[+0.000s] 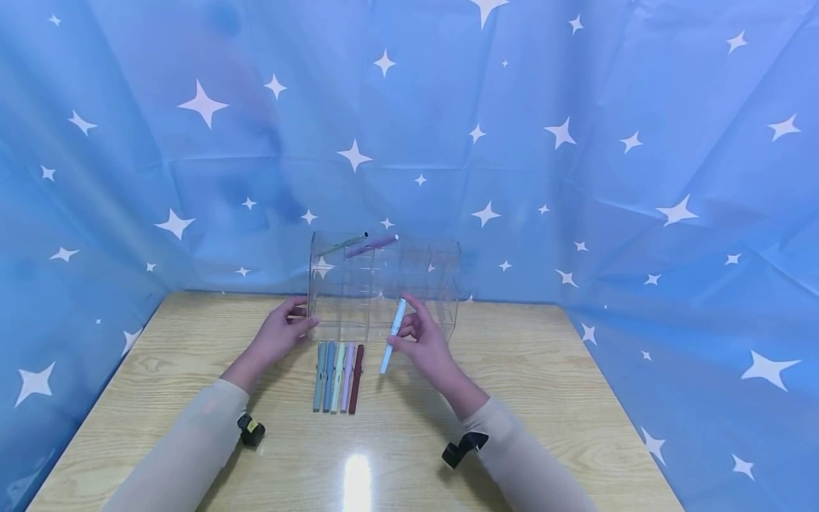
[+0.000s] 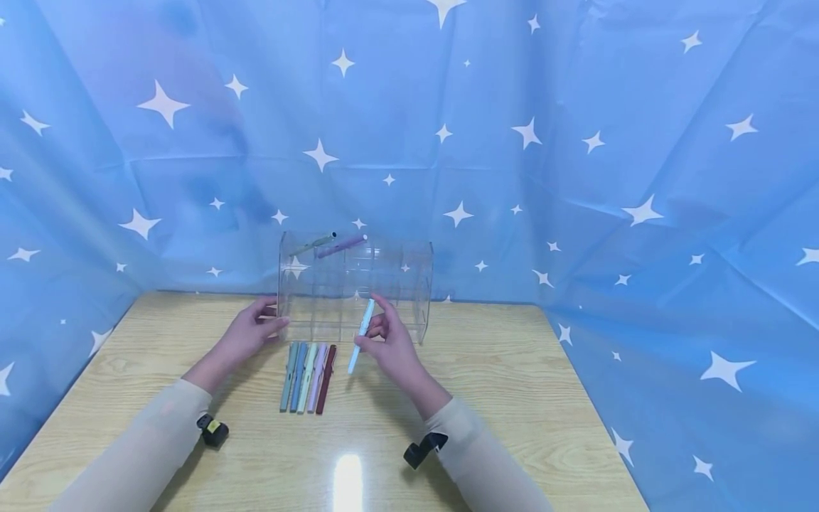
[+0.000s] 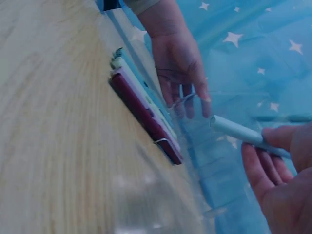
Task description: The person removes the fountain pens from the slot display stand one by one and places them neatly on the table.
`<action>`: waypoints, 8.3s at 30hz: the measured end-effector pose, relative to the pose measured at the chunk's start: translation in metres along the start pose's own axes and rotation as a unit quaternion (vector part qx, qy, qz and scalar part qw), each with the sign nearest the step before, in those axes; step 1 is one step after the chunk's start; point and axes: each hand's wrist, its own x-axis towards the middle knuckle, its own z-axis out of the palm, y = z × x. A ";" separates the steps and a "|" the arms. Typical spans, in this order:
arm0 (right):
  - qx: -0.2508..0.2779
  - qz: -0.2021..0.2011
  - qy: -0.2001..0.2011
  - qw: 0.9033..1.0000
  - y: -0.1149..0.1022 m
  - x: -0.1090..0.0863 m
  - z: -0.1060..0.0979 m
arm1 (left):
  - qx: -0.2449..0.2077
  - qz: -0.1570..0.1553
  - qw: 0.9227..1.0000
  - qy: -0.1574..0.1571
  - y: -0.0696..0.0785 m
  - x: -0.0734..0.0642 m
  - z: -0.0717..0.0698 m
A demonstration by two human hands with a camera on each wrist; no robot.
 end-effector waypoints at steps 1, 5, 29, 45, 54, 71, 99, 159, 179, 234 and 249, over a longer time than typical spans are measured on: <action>-0.004 0.003 -0.003 1.000 0.001 -0.001 0.001 | 0.000 -0.001 1.000 0.000 0.000 0.000 0.000; -0.013 0.012 -0.013 1.000 0.004 -0.004 0.003 | 0.001 -0.001 1.000 0.001 0.000 0.000 0.000; -0.102 0.079 -0.083 0.988 0.022 -0.014 0.027 | -0.013 0.000 1.000 0.000 0.001 -0.002 0.002; -0.181 0.107 -0.102 0.972 0.025 -0.016 0.037 | -0.017 -0.001 1.000 -0.005 0.003 -0.003 0.001; -0.191 0.146 -0.101 0.965 0.020 -0.013 0.044 | -0.014 -0.003 1.000 -0.001 0.001 -0.002 0.001; -0.177 0.177 -0.098 0.963 0.019 -0.009 0.049 | -0.007 0.001 1.000 0.000 0.003 -0.002 0.001; -0.172 0.154 -0.060 0.971 0.016 -0.012 0.035 | -0.004 -0.002 1.000 -0.005 0.000 0.000 0.001; 0.000 0.001 0.078 0.997 -0.063 0.128 0.022 | -0.011 0.001 1.000 -0.003 -0.003 0.001 0.002; -0.063 -0.029 0.034 0.997 -0.053 0.142 0.025 | -0.011 -0.001 1.000 -0.002 -0.001 -0.001 0.001; 0.067 -0.056 0.116 0.989 -0.061 0.084 0.002 | -0.014 0.001 1.000 -0.002 0.001 -0.002 0.002; 0.059 -0.001 0.073 0.996 -0.040 0.065 0.003 | -0.017 0.002 1.000 -0.004 0.000 -0.002 0.001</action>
